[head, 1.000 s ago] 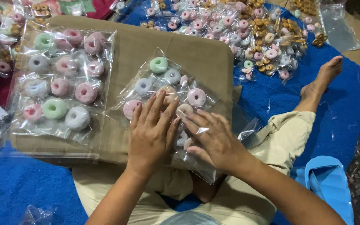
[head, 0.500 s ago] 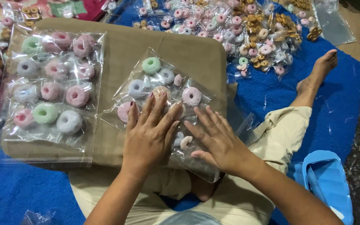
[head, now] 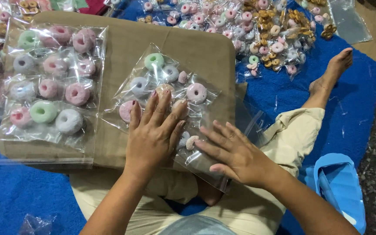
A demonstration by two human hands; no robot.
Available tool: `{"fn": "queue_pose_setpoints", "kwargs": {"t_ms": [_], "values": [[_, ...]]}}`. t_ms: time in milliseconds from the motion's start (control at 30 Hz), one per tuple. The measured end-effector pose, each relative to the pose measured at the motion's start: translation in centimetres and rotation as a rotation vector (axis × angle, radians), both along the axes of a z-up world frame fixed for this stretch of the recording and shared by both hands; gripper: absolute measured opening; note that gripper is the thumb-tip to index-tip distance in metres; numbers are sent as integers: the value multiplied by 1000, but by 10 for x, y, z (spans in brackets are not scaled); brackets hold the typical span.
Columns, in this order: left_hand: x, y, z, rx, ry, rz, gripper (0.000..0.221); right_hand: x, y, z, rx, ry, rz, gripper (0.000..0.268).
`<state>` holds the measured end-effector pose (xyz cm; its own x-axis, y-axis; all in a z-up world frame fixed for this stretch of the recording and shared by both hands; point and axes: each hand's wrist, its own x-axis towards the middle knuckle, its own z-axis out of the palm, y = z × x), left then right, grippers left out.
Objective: A person sitting on the floor packages small, colorful donut-shaped items into clear plastic bags, using a cardboard box as a work surface.
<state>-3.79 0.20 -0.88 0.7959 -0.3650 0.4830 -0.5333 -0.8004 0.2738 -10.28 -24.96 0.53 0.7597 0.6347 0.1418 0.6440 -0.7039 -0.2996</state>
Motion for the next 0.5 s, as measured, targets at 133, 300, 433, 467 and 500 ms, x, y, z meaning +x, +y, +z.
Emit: {"fn": "queue_pose_setpoints", "kwargs": {"t_ms": [133,300,433,467,500], "values": [[0,4,2,-2,0,-8,44,6,6,-5,-44,-87,11,63],[6,11,20,4,55,-63,53,10,9,-5,-39,-127,13,62],[9,-15,41,118,89,-116,58,6,2,-17,42,-103,77,86],[12,-21,35,148,95,-121,60,5,3,-18,-71,-88,38,88],[14,-28,29,178,102,-126,62,5,4,-20,-184,-73,-2,91]]}}
